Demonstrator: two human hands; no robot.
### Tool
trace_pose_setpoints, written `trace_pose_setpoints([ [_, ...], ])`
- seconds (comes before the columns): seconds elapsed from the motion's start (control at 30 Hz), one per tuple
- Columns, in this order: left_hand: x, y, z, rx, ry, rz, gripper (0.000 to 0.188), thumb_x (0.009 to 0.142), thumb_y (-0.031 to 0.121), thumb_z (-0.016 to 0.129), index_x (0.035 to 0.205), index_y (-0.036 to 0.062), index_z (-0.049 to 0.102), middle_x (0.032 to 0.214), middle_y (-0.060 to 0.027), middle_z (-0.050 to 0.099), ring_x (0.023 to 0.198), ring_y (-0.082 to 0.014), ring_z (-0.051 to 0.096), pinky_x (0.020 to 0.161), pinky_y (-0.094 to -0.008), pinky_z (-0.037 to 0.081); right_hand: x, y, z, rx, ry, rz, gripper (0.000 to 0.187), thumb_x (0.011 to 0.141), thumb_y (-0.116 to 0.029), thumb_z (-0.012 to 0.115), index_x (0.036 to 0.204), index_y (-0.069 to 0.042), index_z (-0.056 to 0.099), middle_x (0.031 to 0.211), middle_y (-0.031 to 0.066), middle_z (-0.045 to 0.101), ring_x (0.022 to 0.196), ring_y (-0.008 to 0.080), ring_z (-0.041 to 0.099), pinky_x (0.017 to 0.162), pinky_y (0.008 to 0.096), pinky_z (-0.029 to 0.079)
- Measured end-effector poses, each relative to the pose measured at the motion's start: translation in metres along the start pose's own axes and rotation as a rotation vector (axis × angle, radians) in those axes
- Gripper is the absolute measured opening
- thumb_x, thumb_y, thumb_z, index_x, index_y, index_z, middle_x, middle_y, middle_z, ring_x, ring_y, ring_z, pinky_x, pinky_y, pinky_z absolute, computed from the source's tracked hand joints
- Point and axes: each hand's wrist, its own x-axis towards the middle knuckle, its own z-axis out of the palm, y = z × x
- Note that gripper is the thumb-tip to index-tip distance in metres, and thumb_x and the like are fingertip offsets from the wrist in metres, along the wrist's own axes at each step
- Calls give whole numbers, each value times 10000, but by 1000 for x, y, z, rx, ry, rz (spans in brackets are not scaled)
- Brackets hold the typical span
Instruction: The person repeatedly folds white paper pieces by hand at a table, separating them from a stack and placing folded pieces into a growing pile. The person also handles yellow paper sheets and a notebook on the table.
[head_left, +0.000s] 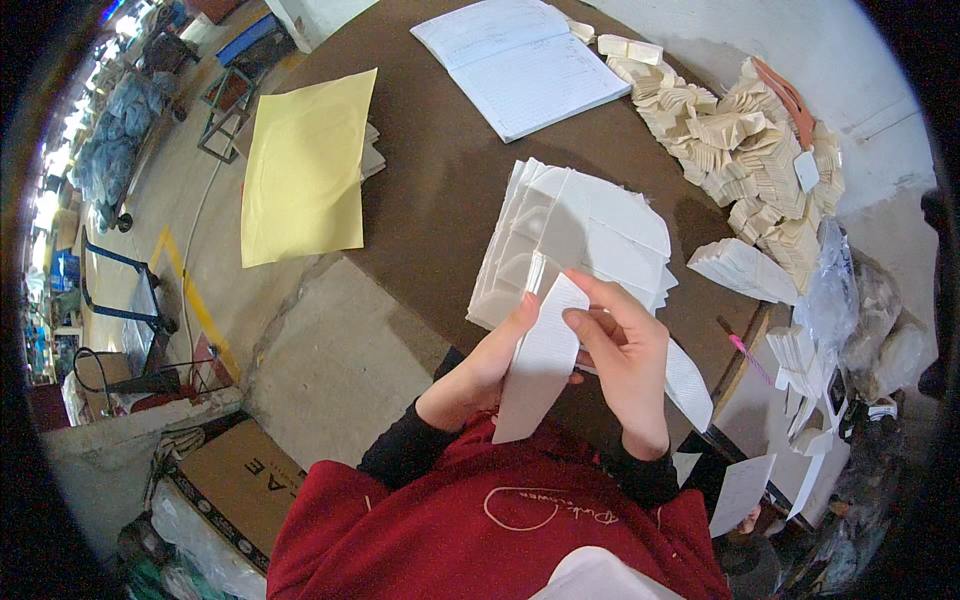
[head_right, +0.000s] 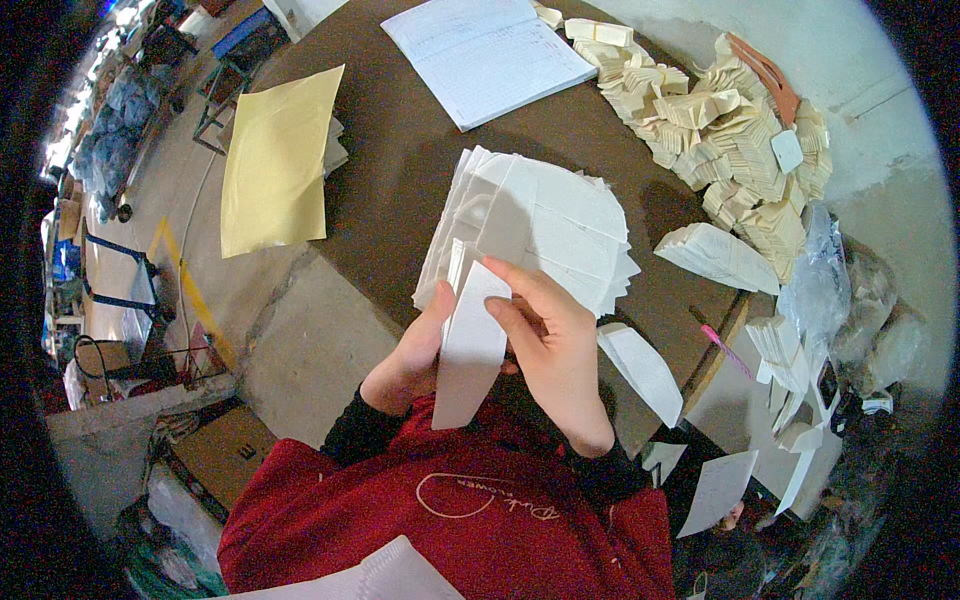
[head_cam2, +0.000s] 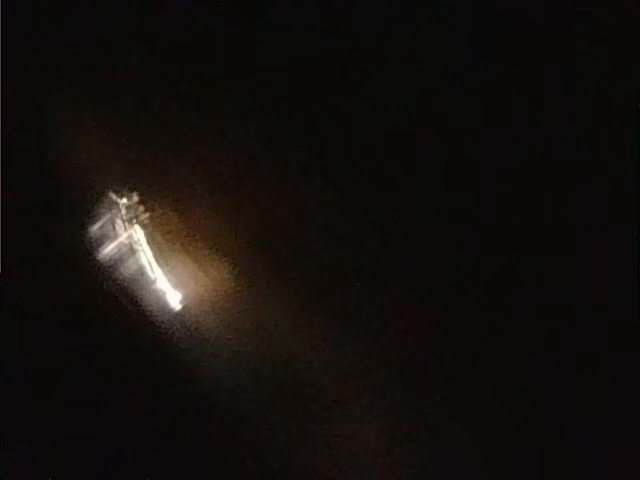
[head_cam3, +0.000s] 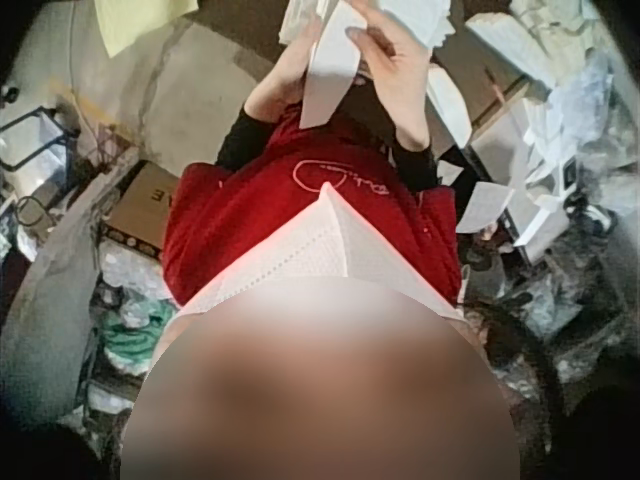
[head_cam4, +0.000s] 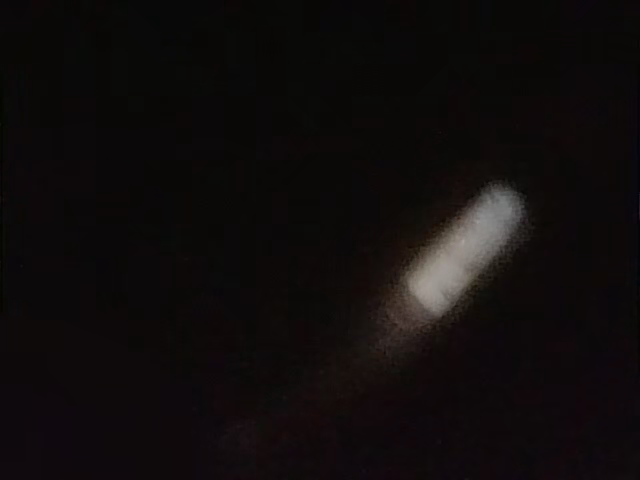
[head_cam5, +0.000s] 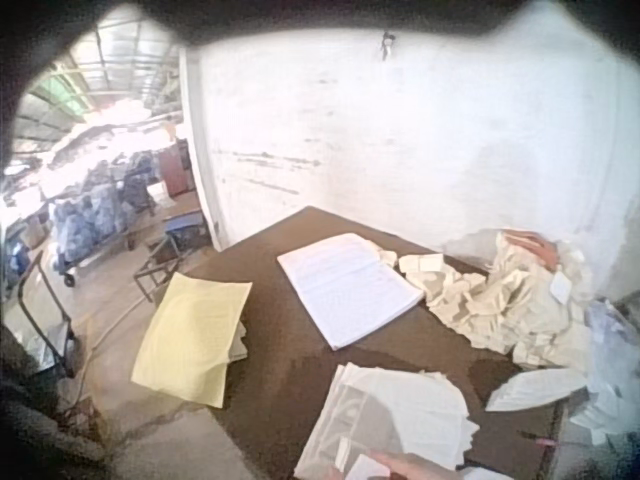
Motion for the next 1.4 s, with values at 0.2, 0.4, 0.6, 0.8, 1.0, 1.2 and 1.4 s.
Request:
trace_pose_setpoints([
  [0.2,1,-2,-2,85,41,-17,626,968,534,454,1334,28,427,1133,-143,598,957,-234,638,784,-353,542,4,6,4,-188,62,-268,359,853,77,597,1183,-57,647,1066,104,660,745,96,620,627,220,498],
  [0.4,6,-6,5,31,204,60,540,958,510,507,1234,46,488,1025,-62,590,877,-155,599,731,-313,510,13,12,17,-373,228,-520,334,809,68,632,1129,-25,661,1166,167,608,1156,304,573,901,342,490],
  [0.6,6,-4,3,68,263,85,506,963,546,463,1145,77,523,877,-29,560,712,-115,515,601,-266,420,24,12,14,-666,176,-632,320,817,-4,653,1136,-15,646,1287,189,511,1239,368,475,1009,407,414],
  [0.8,6,7,-17,23,67,150,568,985,586,314,1098,79,543,796,-77,591,576,-128,452,557,-266,382,76,12,0,-770,288,-544,401,869,-104,631,1245,18,566,1290,183,519,1203,353,502,1000,407,407],
  [1.0,-1,19,-29,-33,163,165,607,1006,561,253,1201,57,530,898,-103,630,593,-117,440,590,-263,382,113,37,6,-799,363,-477,477,800,-159,706,1183,84,558,1236,209,503,1178,389,454,1009,437,386],
  [1.2,1,19,-37,-19,151,204,616,1001,567,265,1213,51,525,877,-90,619,601,-116,437,593,-272,380,122,39,3,-884,488,-593,370,797,-219,728,994,64,594,1045,185,508,1021,365,494,894,442,430],
  [1.4,7,15,-39,-38,143,249,586,1001,551,298,1193,44,522,824,-76,578,598,-128,437,594,-285,375,136,39,29,-1372,625,-298,450,816,-438,679,874,-8,561,897,97,519,884,259,544,738,371,458],
])
